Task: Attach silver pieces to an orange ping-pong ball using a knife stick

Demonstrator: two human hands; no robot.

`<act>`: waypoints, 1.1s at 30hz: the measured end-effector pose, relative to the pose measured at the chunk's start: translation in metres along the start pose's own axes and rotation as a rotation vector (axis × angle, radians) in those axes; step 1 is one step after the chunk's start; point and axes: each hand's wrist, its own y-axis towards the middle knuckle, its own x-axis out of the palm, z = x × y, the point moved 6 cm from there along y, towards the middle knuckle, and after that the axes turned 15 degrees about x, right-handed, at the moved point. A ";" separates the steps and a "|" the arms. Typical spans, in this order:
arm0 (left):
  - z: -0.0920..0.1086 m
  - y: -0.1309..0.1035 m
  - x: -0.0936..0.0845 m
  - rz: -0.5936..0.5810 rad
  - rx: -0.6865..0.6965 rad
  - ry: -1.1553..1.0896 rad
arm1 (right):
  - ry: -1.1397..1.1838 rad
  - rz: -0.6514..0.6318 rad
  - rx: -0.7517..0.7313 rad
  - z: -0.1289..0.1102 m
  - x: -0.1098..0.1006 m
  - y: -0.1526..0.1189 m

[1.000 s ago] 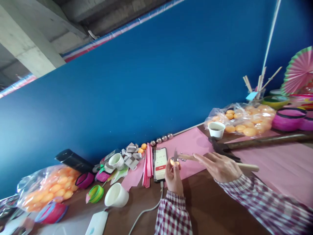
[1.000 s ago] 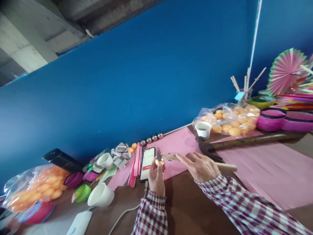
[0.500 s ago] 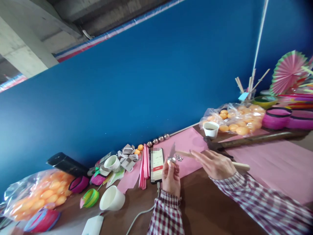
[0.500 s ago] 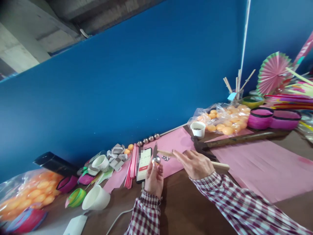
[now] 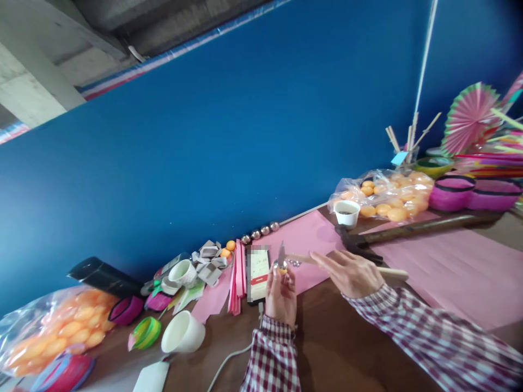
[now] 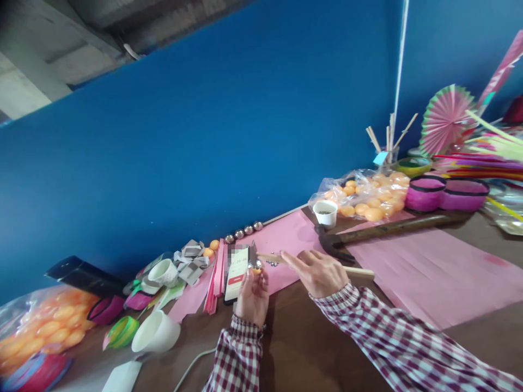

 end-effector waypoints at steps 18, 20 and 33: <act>-0.001 -0.004 -0.003 0.157 -0.057 0.011 | -0.018 -0.019 0.035 -0.003 0.000 0.000; -0.002 -0.004 -0.001 0.149 -0.062 0.000 | -0.026 -0.038 0.020 -0.004 0.001 -0.001; 0.000 -0.002 0.000 0.101 -0.033 0.042 | -0.005 -0.012 0.015 -0.004 -0.001 0.000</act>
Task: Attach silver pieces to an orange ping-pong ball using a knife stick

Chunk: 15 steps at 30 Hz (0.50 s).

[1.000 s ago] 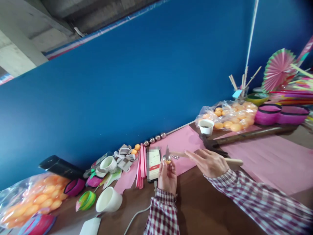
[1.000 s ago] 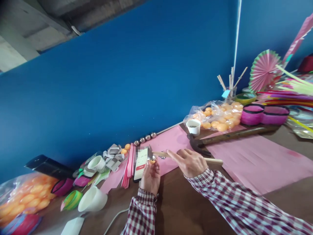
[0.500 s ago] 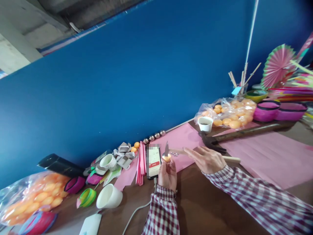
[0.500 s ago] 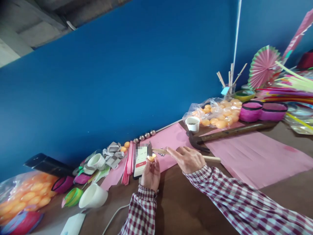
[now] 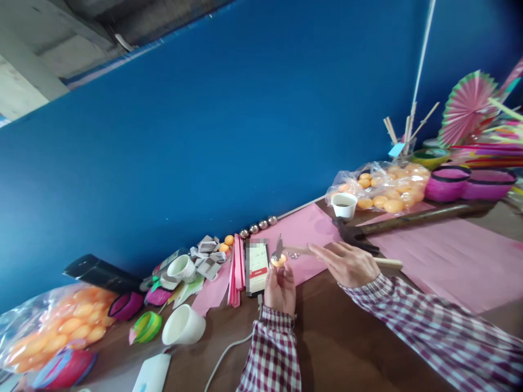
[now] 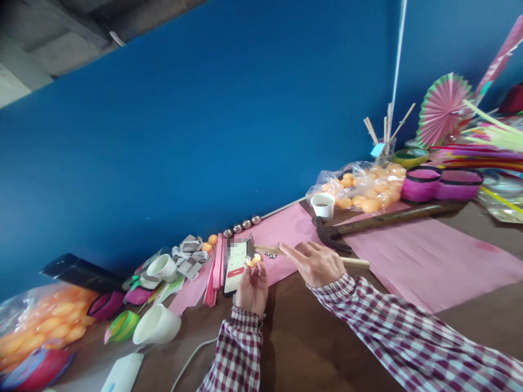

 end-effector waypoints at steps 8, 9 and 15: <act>0.000 -0.001 0.002 0.014 -0.045 -0.050 | -0.031 0.009 0.020 0.004 0.001 0.002; 0.000 -0.001 0.003 -0.002 -0.047 -0.056 | -0.025 0.019 0.035 0.005 0.000 0.003; -0.001 -0.001 0.002 -0.002 -0.059 -0.074 | 0.013 0.036 0.087 0.009 -0.001 0.003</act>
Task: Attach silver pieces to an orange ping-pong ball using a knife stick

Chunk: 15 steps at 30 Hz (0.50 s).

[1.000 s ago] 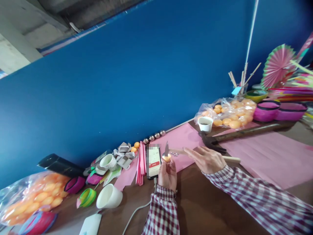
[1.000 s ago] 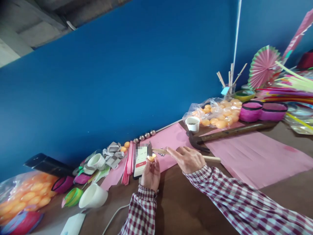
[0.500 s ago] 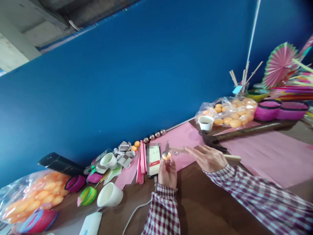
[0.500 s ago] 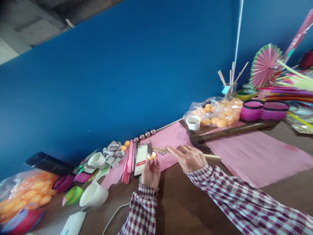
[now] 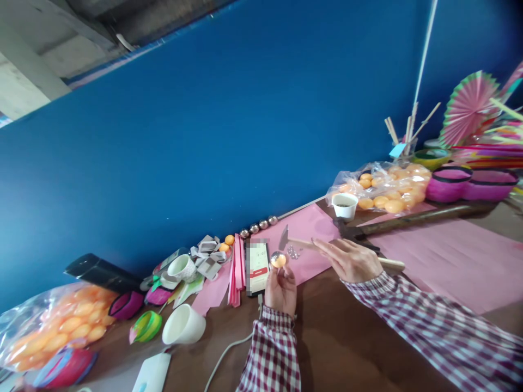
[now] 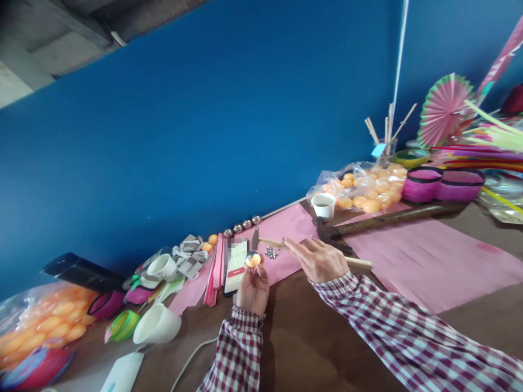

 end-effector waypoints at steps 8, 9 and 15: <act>-0.002 0.002 -0.007 0.030 0.037 -0.005 | -0.015 -0.048 -0.085 -0.006 0.005 -0.005; -0.002 0.003 -0.008 0.030 0.042 -0.010 | -0.021 -0.058 -0.096 -0.006 0.006 -0.005; -0.001 0.006 -0.008 -0.041 0.101 -0.002 | -0.018 -0.020 -0.058 -0.004 0.004 -0.004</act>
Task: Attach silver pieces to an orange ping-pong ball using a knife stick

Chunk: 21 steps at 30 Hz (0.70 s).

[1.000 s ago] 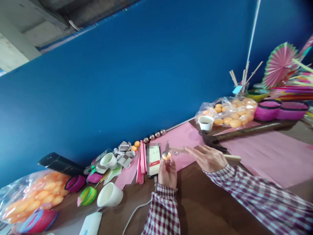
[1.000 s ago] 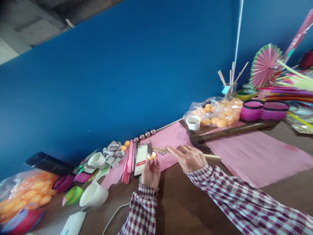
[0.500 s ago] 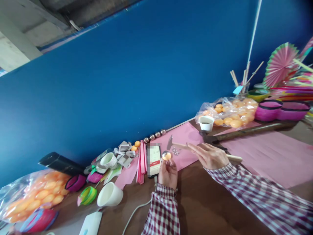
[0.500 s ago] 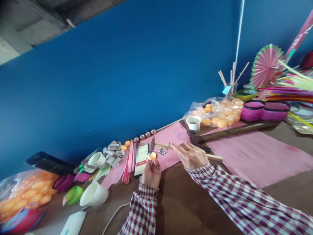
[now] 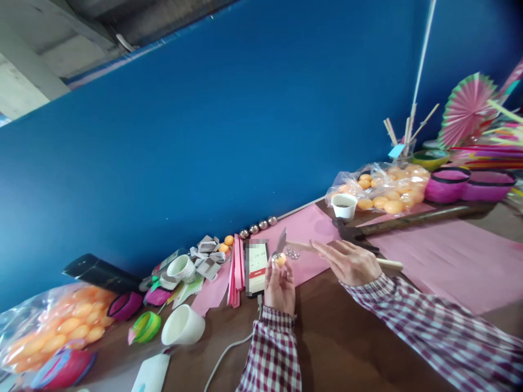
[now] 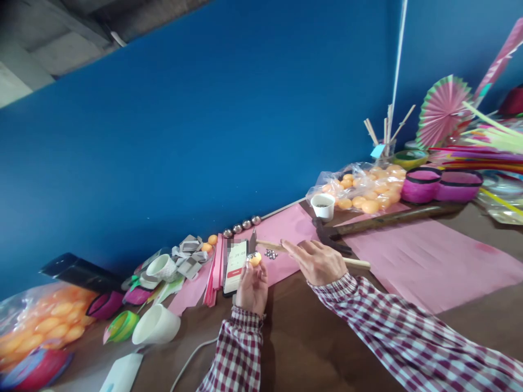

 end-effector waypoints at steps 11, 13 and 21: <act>0.002 -0.002 0.007 -0.091 0.041 0.069 | -0.014 -0.043 -0.015 0.000 0.005 -0.001; 0.002 -0.002 0.006 -0.092 0.038 0.078 | -0.017 -0.046 -0.008 0.001 0.006 -0.001; 0.002 -0.002 0.005 -0.079 0.019 0.087 | 0.011 0.004 0.095 0.009 0.000 0.005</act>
